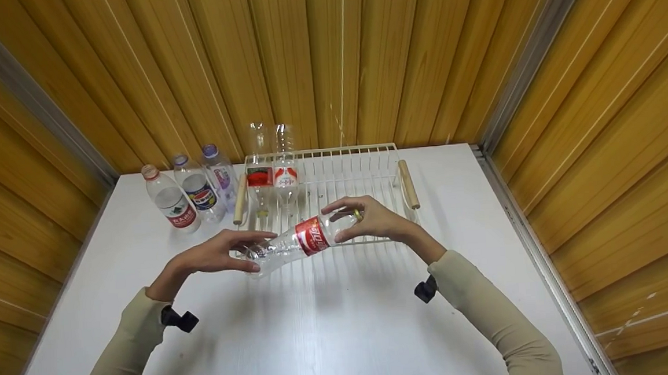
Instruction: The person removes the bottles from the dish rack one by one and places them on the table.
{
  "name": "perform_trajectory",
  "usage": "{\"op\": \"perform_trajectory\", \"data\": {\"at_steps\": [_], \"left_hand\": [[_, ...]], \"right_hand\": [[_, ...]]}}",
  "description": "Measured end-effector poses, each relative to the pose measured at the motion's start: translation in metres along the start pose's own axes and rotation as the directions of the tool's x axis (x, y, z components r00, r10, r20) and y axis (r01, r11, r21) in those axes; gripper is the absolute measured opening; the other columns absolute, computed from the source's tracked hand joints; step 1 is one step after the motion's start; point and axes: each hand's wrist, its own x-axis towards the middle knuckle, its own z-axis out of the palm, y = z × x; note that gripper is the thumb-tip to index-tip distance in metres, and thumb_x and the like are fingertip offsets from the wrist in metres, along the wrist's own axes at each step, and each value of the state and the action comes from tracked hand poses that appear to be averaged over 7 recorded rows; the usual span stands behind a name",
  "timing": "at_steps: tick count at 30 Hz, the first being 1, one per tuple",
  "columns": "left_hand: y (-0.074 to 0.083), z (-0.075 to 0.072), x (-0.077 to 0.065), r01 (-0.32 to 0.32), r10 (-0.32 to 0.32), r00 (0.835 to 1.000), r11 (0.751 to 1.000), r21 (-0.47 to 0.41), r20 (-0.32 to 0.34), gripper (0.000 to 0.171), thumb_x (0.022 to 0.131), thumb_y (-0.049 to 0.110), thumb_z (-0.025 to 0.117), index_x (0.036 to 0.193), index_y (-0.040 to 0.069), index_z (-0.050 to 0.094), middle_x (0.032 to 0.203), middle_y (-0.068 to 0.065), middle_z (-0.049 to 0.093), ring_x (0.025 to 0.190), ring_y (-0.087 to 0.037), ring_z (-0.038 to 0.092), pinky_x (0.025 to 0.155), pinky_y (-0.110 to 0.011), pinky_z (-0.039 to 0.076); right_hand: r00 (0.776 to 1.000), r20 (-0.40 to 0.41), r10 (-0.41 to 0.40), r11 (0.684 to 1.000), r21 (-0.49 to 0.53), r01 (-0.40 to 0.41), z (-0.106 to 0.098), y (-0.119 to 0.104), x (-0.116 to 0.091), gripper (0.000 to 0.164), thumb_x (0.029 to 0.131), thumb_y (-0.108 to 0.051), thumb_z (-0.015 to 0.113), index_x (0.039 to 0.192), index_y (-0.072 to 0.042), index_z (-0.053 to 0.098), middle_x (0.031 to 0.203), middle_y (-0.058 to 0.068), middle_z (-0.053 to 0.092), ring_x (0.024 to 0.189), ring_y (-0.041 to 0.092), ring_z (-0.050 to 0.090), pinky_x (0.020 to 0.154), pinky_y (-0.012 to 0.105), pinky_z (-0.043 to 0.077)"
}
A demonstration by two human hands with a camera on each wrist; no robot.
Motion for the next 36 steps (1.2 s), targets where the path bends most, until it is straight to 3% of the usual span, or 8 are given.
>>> {"op": "perform_trajectory", "data": {"at_steps": [9,12,16,22,26,31,33,36], "left_hand": [[-0.011,0.0,-0.012,-0.018,0.017,0.999,0.999,-0.04,-0.033,0.064,0.097,0.02,0.071,0.155,0.019,0.045,0.14,-0.015,0.061,0.115,-0.026,0.059,0.096,-0.038,0.054],[-0.015,-0.002,-0.019,-0.02,0.017,0.998,0.998,-0.052,-0.061,0.064,0.097,0.02,0.071,0.155,0.017,0.046,0.139,-0.016,0.061,0.116,-0.027,0.059,0.097,-0.039,0.052],[-0.023,-0.006,-0.03,-0.032,0.023,0.993,0.997,-0.073,-0.114,0.064,0.097,0.019,0.071,0.155,0.012,0.045,0.141,-0.019,0.058,0.121,-0.032,0.059,0.101,-0.045,0.052],[-0.033,-0.017,-0.049,-0.03,-0.003,0.978,0.987,-0.156,-0.207,0.065,0.096,0.018,0.072,0.155,0.011,0.044,0.149,-0.018,0.054,0.133,-0.041,0.054,0.104,-0.042,0.054],[-0.037,-0.025,-0.063,-0.003,-0.067,0.956,0.972,-0.236,-0.287,0.069,0.095,0.019,0.074,0.155,0.012,0.042,0.15,-0.023,0.05,0.135,-0.045,0.051,0.101,-0.04,0.056],[-0.043,-0.031,-0.075,0.032,-0.159,0.908,0.949,-0.314,-0.388,0.072,0.094,0.019,0.075,0.157,0.017,0.04,0.151,-0.024,0.047,0.136,-0.045,0.05,0.102,-0.045,0.055],[-0.048,-0.032,-0.078,0.041,-0.195,0.884,0.938,-0.345,-0.425,0.073,0.093,0.019,0.076,0.156,0.019,0.04,0.15,-0.022,0.049,0.135,-0.042,0.052,0.101,-0.045,0.056],[-0.056,-0.032,-0.081,0.044,-0.234,0.847,0.925,-0.377,-0.477,0.072,0.093,0.016,0.075,0.156,0.017,0.041,0.147,-0.022,0.051,0.133,-0.038,0.055,0.099,-0.041,0.057]], "right_hand": [[0.999,0.03,-0.033,0.997,0.077,0.031,-0.008,0.005,-0.004,0.065,0.086,-0.003,0.08,0.145,-0.003,0.054,0.149,0.02,0.054,0.133,0.029,0.058,0.098,0.031,0.057],[0.999,0.018,-0.035,0.995,0.094,0.033,-0.016,0.007,-0.008,0.068,0.087,-0.002,0.078,0.148,0.0,0.049,0.15,0.022,0.052,0.132,0.026,0.059,0.097,0.03,0.057],[1.0,-0.028,-0.014,0.997,0.079,0.016,-0.031,0.016,-0.015,0.068,0.089,-0.003,0.076,0.15,-0.001,0.046,0.15,0.023,0.051,0.132,0.022,0.058,0.097,0.028,0.057],[0.99,-0.133,0.042,0.999,0.001,-0.042,-0.059,0.035,-0.027,0.061,0.094,-0.009,0.073,0.15,-0.006,0.049,0.146,0.019,0.055,0.129,0.021,0.06,0.099,0.022,0.054],[0.978,-0.191,0.086,0.995,-0.033,-0.094,-0.079,0.045,-0.035,0.058,0.096,-0.014,0.07,0.149,-0.006,0.049,0.143,0.013,0.059,0.125,0.017,0.062,0.098,0.021,0.054],[0.958,-0.26,0.123,0.989,-0.053,-0.141,-0.1,0.059,-0.046,0.057,0.098,-0.019,0.069,0.149,-0.002,0.048,0.135,0.001,0.063,0.117,0.005,0.064,0.092,0.025,0.058],[0.95,-0.286,0.122,0.988,-0.053,-0.143,-0.106,0.065,-0.05,0.057,0.099,-0.018,0.068,0.149,-0.001,0.048,0.134,0.003,0.063,0.114,0.002,0.065,0.091,0.024,0.058],[0.945,-0.303,0.121,0.99,-0.033,-0.137,-0.113,0.074,-0.056,0.058,0.099,-0.016,0.067,0.149,0.002,0.045,0.139,0.015,0.06,0.112,0.001,0.066,0.092,0.021,0.057]]}}
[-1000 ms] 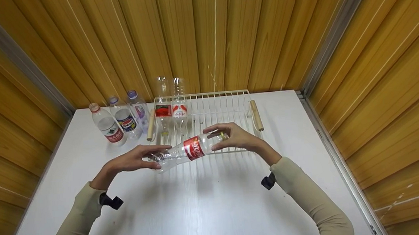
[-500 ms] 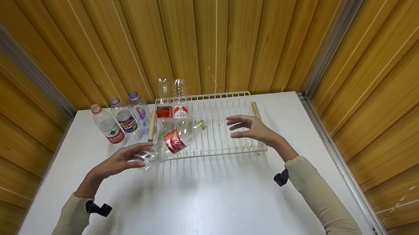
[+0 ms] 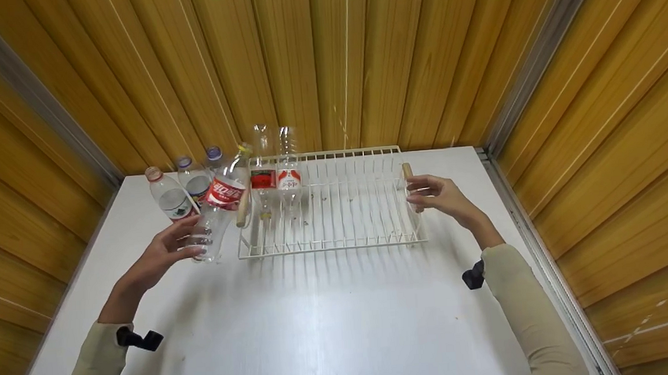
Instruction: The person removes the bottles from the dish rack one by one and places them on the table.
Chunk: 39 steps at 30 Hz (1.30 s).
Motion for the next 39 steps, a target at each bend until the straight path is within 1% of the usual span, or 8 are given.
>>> {"op": "perform_trajectory", "data": {"at_steps": [6,14,17,23,27,32,34,39], "left_hand": [[-0.013,-0.005,0.001,0.019,-0.024,0.992,0.999,-0.041,-0.123,0.075,0.09,0.012,0.076,0.156,0.012,0.038,0.145,-0.021,0.048,0.131,-0.033,0.054,0.095,-0.031,0.056],[-0.024,-0.011,0.003,0.044,-0.048,0.976,0.999,-0.026,-0.213,0.08,0.087,0.019,0.082,0.154,0.018,0.039,0.147,-0.013,0.046,0.135,-0.031,0.049,0.105,-0.041,0.049],[-0.029,-0.016,0.001,0.05,-0.062,0.969,0.997,-0.058,-0.24,0.081,0.086,0.017,0.082,0.154,0.018,0.037,0.151,-0.012,0.044,0.136,-0.029,0.048,0.104,-0.037,0.05],[-0.036,-0.025,-0.003,0.068,-0.099,0.944,0.992,-0.108,-0.313,0.079,0.087,0.009,0.08,0.151,0.019,0.035,0.151,-0.01,0.041,0.14,-0.03,0.046,0.096,-0.027,0.054],[-0.04,-0.03,-0.005,0.103,-0.133,0.924,0.989,-0.101,-0.358,0.08,0.088,0.007,0.078,0.153,0.017,0.032,0.154,-0.013,0.04,0.142,-0.031,0.045,0.106,-0.036,0.049],[-0.045,-0.036,-0.01,0.131,-0.144,0.9,0.99,-0.058,-0.412,0.082,0.087,0.009,0.079,0.154,0.017,0.033,0.152,-0.015,0.043,0.141,-0.031,0.047,0.109,-0.038,0.048],[-0.047,-0.039,-0.011,0.135,-0.143,0.892,0.99,-0.049,-0.429,0.082,0.087,0.009,0.08,0.155,0.016,0.034,0.152,-0.016,0.044,0.141,-0.031,0.046,0.11,-0.037,0.047],[-0.059,-0.048,-0.013,0.158,-0.153,0.87,0.987,-0.028,-0.468,0.088,0.084,0.009,0.082,0.155,0.012,0.032,0.153,-0.018,0.041,0.145,-0.035,0.04,0.12,-0.048,0.038]], "right_hand": [[1.0,-0.021,0.02,0.999,0.04,-0.019,-0.006,0.012,-0.003,0.059,0.1,-0.017,0.067,0.149,0.007,0.043,0.144,0.03,0.052,0.11,-0.001,0.066,0.092,0.022,0.058],[0.996,-0.052,0.07,0.997,-0.012,-0.071,-0.007,0.02,-0.004,0.06,0.1,-0.022,0.068,0.148,0.005,0.046,0.147,0.03,0.049,0.105,-0.003,0.065,0.088,0.018,0.057],[0.995,-0.045,0.086,0.996,-0.016,-0.086,-0.008,0.023,-0.004,0.061,0.1,-0.024,0.067,0.148,0.005,0.045,0.147,0.029,0.048,0.104,-0.003,0.065,0.089,0.018,0.057],[0.996,-0.026,0.087,0.996,-0.029,-0.087,-0.008,0.029,-0.005,0.058,0.101,-0.022,0.065,0.148,0.005,0.045,0.145,0.028,0.051,0.104,-0.002,0.066,0.089,0.019,0.057],[0.996,-0.004,0.093,0.995,-0.034,-0.093,-0.008,0.034,-0.006,0.058,0.102,-0.023,0.065,0.15,0.003,0.044,0.146,0.03,0.049,0.104,-0.002,0.066,0.089,0.019,0.057],[0.996,0.001,0.087,0.996,-0.034,-0.087,-0.007,0.036,-0.006,0.059,0.102,-0.023,0.065,0.15,0.004,0.044,0.145,0.03,0.049,0.104,-0.002,0.065,0.089,0.018,0.057],[0.996,-0.004,0.085,0.996,-0.029,-0.085,-0.007,0.035,-0.005,0.058,0.101,-0.021,0.065,0.149,0.004,0.044,0.143,0.027,0.051,0.104,-0.002,0.066,0.088,0.019,0.057],[0.996,-0.011,0.085,0.996,-0.029,-0.086,-0.006,0.036,-0.005,0.058,0.101,-0.021,0.065,0.15,0.004,0.044,0.137,0.018,0.057,0.103,0.0,0.067,0.088,0.021,0.058]]}}
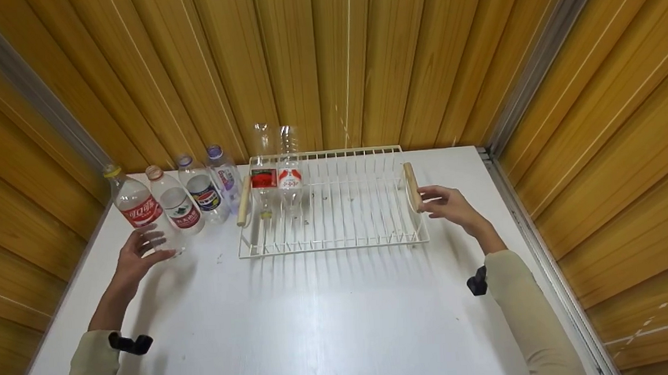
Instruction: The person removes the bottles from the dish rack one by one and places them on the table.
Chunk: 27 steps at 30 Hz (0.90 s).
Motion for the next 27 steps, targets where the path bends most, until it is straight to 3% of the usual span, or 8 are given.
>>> {"op": "perform_trajectory", "data": {"at_steps": [9,14,22,27], "left_hand": [[-0.033,-0.011,0.018,0.031,-0.014,0.995,0.984,0.175,-0.097,0.088,0.082,0.009,0.084,0.155,0.009,0.033,0.152,-0.022,0.045,0.14,-0.042,0.046,0.115,-0.055,0.041],[-0.043,-0.017,0.028,0.043,-0.013,0.991,0.974,0.222,-0.133,0.084,0.083,0.003,0.08,0.152,0.004,0.033,0.154,-0.028,0.042,0.142,-0.047,0.043,0.117,-0.058,0.038],[-0.05,-0.024,0.046,0.012,0.009,0.995,0.98,0.2,-0.104,0.092,0.082,-0.005,0.078,0.158,0.005,0.028,0.157,-0.028,0.039,0.145,-0.049,0.04,0.118,-0.058,0.037],[-0.05,-0.026,0.054,-0.003,0.02,0.994,0.986,0.168,-0.103,0.092,0.082,-0.01,0.075,0.159,0.005,0.028,0.16,-0.025,0.038,0.147,-0.046,0.039,0.119,-0.054,0.038]], "right_hand": [[1.0,0.003,0.0,1.0,0.007,0.0,0.001,-0.001,-0.002,0.058,0.102,-0.02,0.064,0.15,0.004,0.043,0.14,0.027,0.053,0.103,0.0,0.067,0.09,0.023,0.058],[1.0,-0.003,-0.006,1.0,0.01,0.006,0.003,-0.002,-0.002,0.058,0.102,-0.019,0.064,0.151,0.003,0.043,0.14,0.03,0.052,0.102,0.001,0.067,0.089,0.023,0.059],[1.0,-0.024,0.017,1.0,0.0,-0.017,0.006,0.002,-0.003,0.061,0.1,-0.022,0.067,0.152,0.0,0.043,0.138,0.022,0.056,0.104,-0.001,0.066,0.088,0.024,0.059],[1.0,-0.018,0.015,1.0,0.016,-0.015,0.007,0.001,-0.003,0.06,0.101,-0.021,0.065,0.152,0.001,0.042,0.14,0.026,0.053,0.104,-0.001,0.066,0.089,0.024,0.059]]}}
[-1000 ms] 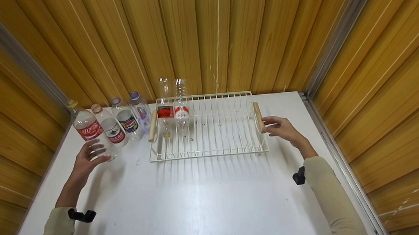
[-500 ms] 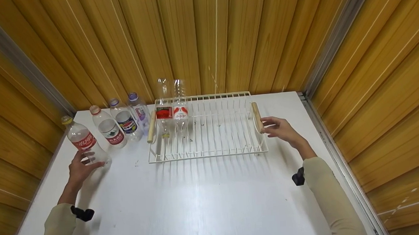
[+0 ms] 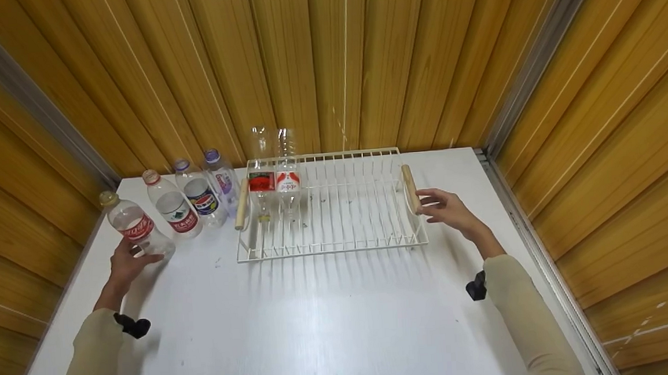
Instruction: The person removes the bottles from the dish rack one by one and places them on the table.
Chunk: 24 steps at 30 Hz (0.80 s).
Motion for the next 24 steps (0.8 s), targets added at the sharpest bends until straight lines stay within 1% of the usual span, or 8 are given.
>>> {"op": "perform_trajectory", "data": {"at_steps": [4,9,12,17,20,24], "left_hand": [[0.001,0.001,0.002,0.005,-0.005,1.0,1.0,-0.025,0.003,0.092,0.083,-0.011,0.073,0.16,0.004,0.025,0.163,-0.024,0.033,0.149,-0.045,0.035,0.121,-0.052,0.035],[0.003,0.005,0.001,0.034,-0.034,0.999,0.999,-0.024,-0.003,0.092,0.084,-0.007,0.074,0.16,0.003,0.024,0.162,-0.026,0.034,0.151,-0.045,0.031,0.124,-0.054,0.03],[0.004,0.009,0.001,0.049,-0.049,0.998,0.999,-0.017,-0.024,0.089,0.085,-0.001,0.076,0.159,0.001,0.026,0.158,-0.028,0.037,0.149,-0.044,0.034,0.124,-0.055,0.028],[0.005,0.011,0.001,0.061,-0.06,0.994,0.998,0.01,-0.09,0.08,0.085,0.002,0.077,0.152,-0.003,0.033,0.149,-0.029,0.044,0.14,-0.043,0.041,0.121,-0.055,0.032],[0.007,0.01,0.002,0.076,-0.073,0.991,0.997,0.025,-0.112,0.079,0.086,0.001,0.075,0.151,-0.003,0.03,0.152,-0.03,0.042,0.143,-0.045,0.041,0.122,-0.055,0.031],[0.011,0.009,0.007,0.086,-0.082,0.991,0.996,0.025,-0.108,0.081,0.087,-0.001,0.073,0.152,-0.003,0.025,0.157,-0.031,0.038,0.147,-0.046,0.037,0.124,-0.055,0.029]], "right_hand": [[1.0,0.014,0.0,1.0,0.006,0.0,0.0,-0.001,-0.001,0.061,0.102,-0.02,0.064,0.153,0.001,0.04,0.143,0.03,0.05,0.104,-0.001,0.065,0.091,0.027,0.059],[1.0,0.017,0.009,1.0,0.009,-0.009,-0.001,-0.001,0.0,0.061,0.102,-0.02,0.064,0.154,0.0,0.039,0.145,0.031,0.049,0.104,-0.001,0.065,0.094,0.031,0.059],[1.0,0.018,0.017,1.0,0.006,-0.017,-0.001,-0.001,0.0,0.062,0.102,-0.02,0.064,0.155,-0.001,0.038,0.146,0.03,0.049,0.104,-0.002,0.065,0.094,0.031,0.059],[1.0,0.018,0.022,1.0,0.002,-0.022,-0.001,-0.001,0.0,0.061,0.102,-0.021,0.064,0.155,-0.001,0.038,0.147,0.03,0.048,0.104,-0.002,0.065,0.094,0.031,0.059],[1.0,0.016,0.023,1.0,0.003,-0.023,0.0,-0.001,-0.001,0.061,0.102,-0.021,0.064,0.155,-0.002,0.039,0.147,0.03,0.049,0.104,-0.002,0.065,0.094,0.03,0.059],[1.0,0.016,0.019,1.0,0.002,-0.019,-0.001,-0.002,0.0,0.062,0.102,-0.021,0.064,0.155,-0.002,0.038,0.146,0.03,0.049,0.104,-0.002,0.065,0.093,0.029,0.059]]}}
